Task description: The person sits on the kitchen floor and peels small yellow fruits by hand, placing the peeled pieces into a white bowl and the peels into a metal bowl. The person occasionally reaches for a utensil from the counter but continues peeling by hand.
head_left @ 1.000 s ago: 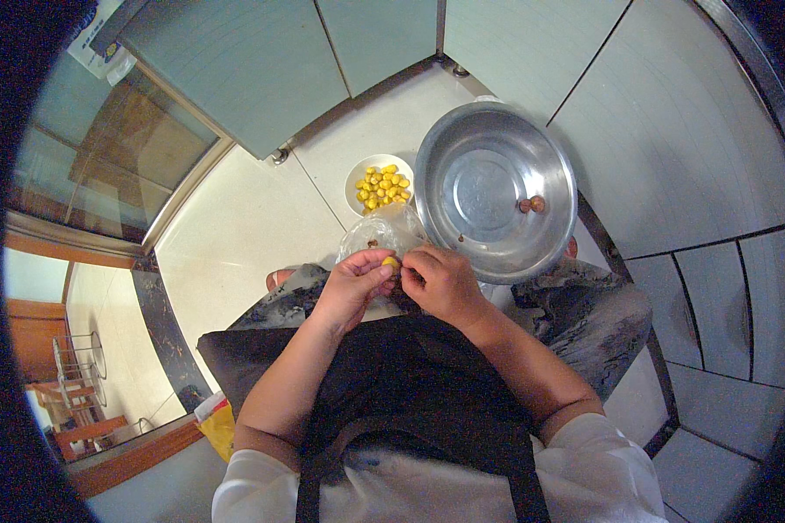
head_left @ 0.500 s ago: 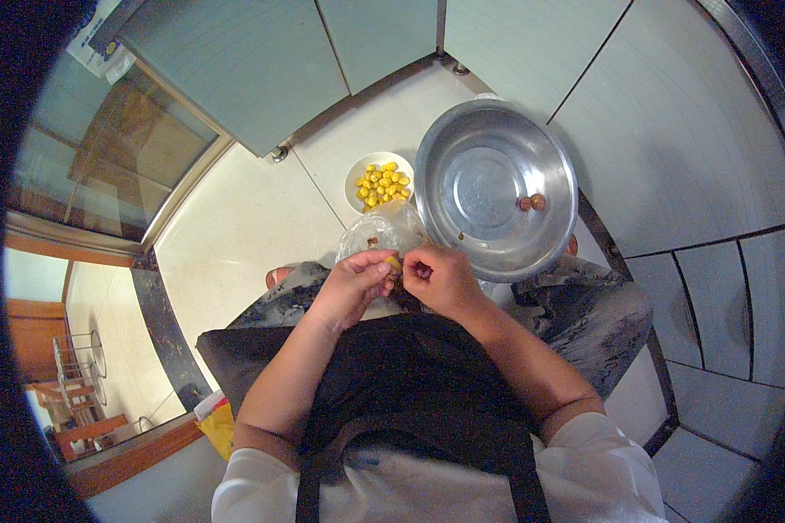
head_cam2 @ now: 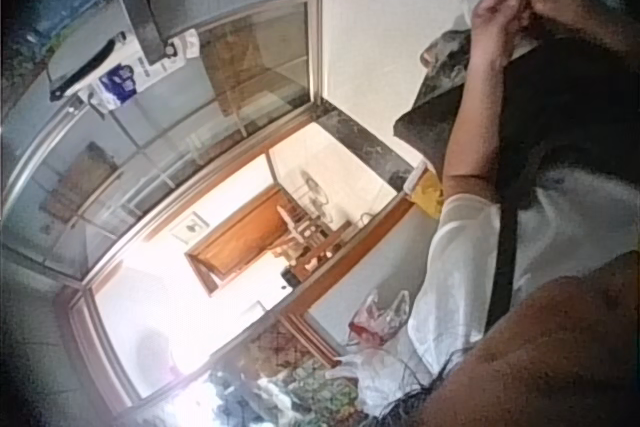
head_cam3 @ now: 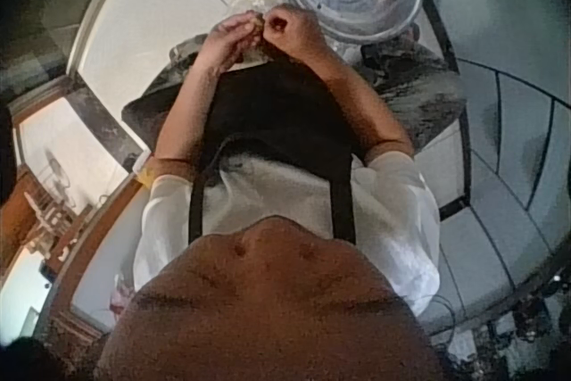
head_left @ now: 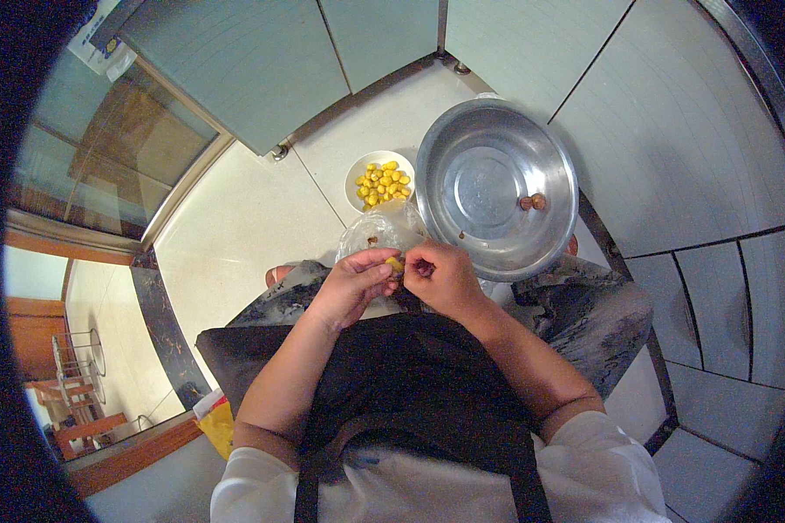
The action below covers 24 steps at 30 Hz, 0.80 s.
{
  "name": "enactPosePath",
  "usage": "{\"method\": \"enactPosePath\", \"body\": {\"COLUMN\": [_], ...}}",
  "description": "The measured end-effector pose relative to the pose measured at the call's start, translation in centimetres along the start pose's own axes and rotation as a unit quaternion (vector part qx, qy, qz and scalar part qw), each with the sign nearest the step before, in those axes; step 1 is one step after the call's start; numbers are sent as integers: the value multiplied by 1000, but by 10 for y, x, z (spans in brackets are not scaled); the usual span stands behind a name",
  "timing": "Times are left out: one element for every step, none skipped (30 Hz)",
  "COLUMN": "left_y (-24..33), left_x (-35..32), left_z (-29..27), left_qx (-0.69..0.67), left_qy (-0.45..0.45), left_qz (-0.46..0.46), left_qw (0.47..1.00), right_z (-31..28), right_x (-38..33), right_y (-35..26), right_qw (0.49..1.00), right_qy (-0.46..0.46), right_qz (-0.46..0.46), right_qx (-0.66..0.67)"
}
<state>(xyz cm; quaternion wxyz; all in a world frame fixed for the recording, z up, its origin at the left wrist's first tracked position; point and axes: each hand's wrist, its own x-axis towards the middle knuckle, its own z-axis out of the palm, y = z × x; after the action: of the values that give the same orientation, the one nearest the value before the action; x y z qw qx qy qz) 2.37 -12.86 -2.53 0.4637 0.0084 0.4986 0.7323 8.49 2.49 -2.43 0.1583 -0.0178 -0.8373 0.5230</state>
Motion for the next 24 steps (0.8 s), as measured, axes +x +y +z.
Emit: {"method": "enactPosePath", "body": {"left_y": [0,0,0,1,1,2,2,3,3,3,3,2,2,2,2,2,1,2,2,1,0,0,0,0], "left_x": [0,0,0,0,0,0,0,0,0,0,0,1,2,2,2,2,1,0,0,0,0,0,0,1], "left_z": [-1,-2,-3,-4,-4,-4,-3,-3,-3,-3,-3,-3,-3,-3,-2,-2,-1,1,2,1,1,1,1,1], "left_qx": [-8,-16,-24,-32,-40,-48,-55,-56,-56,-57,-56,-56,-55,-53,-51,-49,-41,-32,-24,-20,-15,-11,-12,-13], "left_qy": [-12,-27,-42,-57,-54,-52,-50,-48,-46,-43,-45,-48,-50,-49,-48,-46,-37,-27,-18,-19,-20,-22,-22,-22], "left_qz": [2,6,9,13,15,18,20,22,24,25,28,30,32,34,35,37,37,37,37,39,40,41,39,36], "left_qw": [1000,999,999,998,998,997,997,997,997,997,997,997,997,997,997,997,998,998,999,999,999,999,999,999], "right_z": [0,0,-1,-3,-4,-4,-4,-3,-3,-2,-2,-1,0,0,1,0,0,0,0,0,1,2,2,2], "right_x": [0,1,2,3,3,3,3,4,4,4,4,3,3,2,3,3,3,3,3,3,2,2,1,1], "right_y": [2,2,2,2,2,2,2,2,1,0,0,0,0,0,-1,-1,-2,-2,-1,-1,-1,-1,-1,0], "right_qw": [1000,1000,999,998,996,995,994,993,994,996,997,997,997,998,998,998,998,999,999,1000,1000,1000,1000,1000], "right_qy": [5,10,14,18,22,18,15,11,10,8,7,4,1,-1,-3,-6,-8,-7,-5,-3,2,8,13,13], "right_qz": [8,17,37,58,79,88,97,105,94,82,71,64,57,50,49,49,48,40,32,23,23,22,22,21], "right_qx": [9,18,26,34,42,46,50,54,48,43,37,40,43,45,41,37,33,26,19,12,12,12,12,10]}}
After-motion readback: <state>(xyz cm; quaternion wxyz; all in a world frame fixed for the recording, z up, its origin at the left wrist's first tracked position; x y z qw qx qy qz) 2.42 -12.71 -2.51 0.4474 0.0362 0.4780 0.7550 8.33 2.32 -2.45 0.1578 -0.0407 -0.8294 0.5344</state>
